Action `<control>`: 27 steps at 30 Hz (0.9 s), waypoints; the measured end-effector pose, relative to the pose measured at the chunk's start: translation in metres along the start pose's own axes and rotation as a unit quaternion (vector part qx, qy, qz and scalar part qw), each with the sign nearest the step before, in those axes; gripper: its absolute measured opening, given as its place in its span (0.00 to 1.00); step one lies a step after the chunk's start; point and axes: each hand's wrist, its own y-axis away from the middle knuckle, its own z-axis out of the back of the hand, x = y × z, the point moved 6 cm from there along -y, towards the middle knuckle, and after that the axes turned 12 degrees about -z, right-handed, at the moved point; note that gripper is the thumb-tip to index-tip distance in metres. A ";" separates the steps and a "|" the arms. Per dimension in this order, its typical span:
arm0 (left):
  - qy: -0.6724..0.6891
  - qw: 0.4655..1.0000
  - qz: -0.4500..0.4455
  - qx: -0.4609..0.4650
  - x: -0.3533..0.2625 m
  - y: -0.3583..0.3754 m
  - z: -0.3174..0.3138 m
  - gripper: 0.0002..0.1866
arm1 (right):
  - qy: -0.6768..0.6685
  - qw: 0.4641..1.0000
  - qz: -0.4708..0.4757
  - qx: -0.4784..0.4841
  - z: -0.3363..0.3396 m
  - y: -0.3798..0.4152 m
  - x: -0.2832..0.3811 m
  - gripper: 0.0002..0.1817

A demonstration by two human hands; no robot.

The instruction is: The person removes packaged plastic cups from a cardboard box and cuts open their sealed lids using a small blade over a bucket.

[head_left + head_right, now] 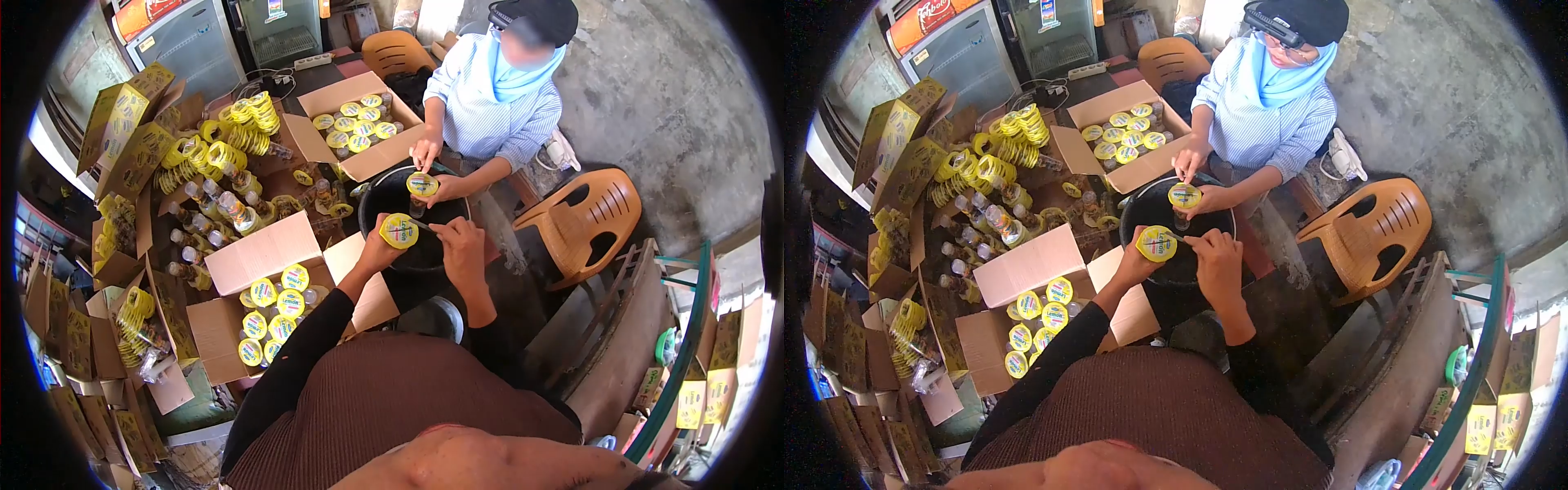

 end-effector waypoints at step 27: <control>-0.022 0.999 -0.044 0.013 0.019 0.004 -0.009 0.40 | 0.025 0.999 0.041 -0.022 -0.044 0.003 0.010 0.12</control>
